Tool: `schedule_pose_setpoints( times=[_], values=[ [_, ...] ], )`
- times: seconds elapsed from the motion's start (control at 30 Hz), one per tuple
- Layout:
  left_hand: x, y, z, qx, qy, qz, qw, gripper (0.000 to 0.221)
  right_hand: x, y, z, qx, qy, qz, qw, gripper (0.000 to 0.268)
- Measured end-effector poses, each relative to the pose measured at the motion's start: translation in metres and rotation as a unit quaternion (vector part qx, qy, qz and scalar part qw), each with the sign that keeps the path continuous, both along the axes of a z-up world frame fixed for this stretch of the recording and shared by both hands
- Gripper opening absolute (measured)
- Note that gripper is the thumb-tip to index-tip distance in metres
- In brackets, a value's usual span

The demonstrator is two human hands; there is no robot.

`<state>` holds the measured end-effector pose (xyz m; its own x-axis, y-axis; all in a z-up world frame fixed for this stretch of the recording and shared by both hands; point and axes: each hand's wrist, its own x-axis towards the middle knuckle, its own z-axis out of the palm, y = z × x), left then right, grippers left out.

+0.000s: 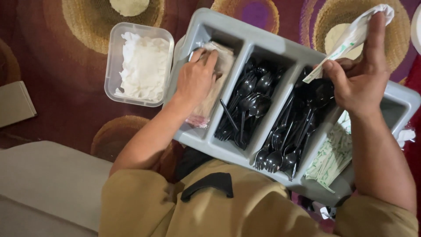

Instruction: Wrapping plastic cutlery in napkins and placing them in a partitioned tray.

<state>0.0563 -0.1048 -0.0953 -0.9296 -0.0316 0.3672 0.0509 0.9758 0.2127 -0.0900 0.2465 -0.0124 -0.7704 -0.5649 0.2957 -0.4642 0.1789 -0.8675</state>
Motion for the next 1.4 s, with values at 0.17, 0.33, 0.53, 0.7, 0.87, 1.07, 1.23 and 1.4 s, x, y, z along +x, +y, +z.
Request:
schedule_pose_setpoints(
  times=[0.17,0.33,0.53,0.7,0.87,1.07,1.23,1.4],
  values=[
    [0.0,-0.001,-0.013,-0.022,0.038,0.006,0.999,0.038,-0.006,0.006,-0.009,-0.001,-0.008,-0.007,1.0,0.09],
    [0.003,-0.001,-0.01,-0.024,0.059,-0.003,0.998,0.043,-0.004,0.004,-0.009,0.002,-0.011,-0.002,1.0,0.091],
    [0.002,-0.009,0.002,0.089,0.094,-0.056,0.99,0.014,0.0,-0.001,-0.006,0.004,-0.01,0.001,1.0,0.091],
    [-0.005,-0.017,0.019,0.189,0.144,-0.111,0.965,0.015,0.002,-0.003,-0.001,-0.005,-0.001,0.011,1.0,0.091],
    [-0.008,-0.016,0.063,0.316,0.169,-0.136,0.924,0.018,0.006,-0.007,0.004,-0.046,-0.032,0.036,0.998,0.092],
    [-0.049,0.028,0.113,0.543,0.13,-0.191,0.807,0.019,0.015,-0.011,0.019,-0.075,-0.027,0.059,0.995,0.09],
    [-0.105,0.074,0.094,0.597,0.099,-0.203,0.77,0.028,0.025,-0.016,0.03,-0.116,-0.022,0.087,0.989,0.09],
    [-0.109,0.107,0.066,0.589,0.08,-0.11,0.797,0.057,0.022,-0.016,0.03,-0.13,-0.055,0.103,0.985,0.088]
  ],
)
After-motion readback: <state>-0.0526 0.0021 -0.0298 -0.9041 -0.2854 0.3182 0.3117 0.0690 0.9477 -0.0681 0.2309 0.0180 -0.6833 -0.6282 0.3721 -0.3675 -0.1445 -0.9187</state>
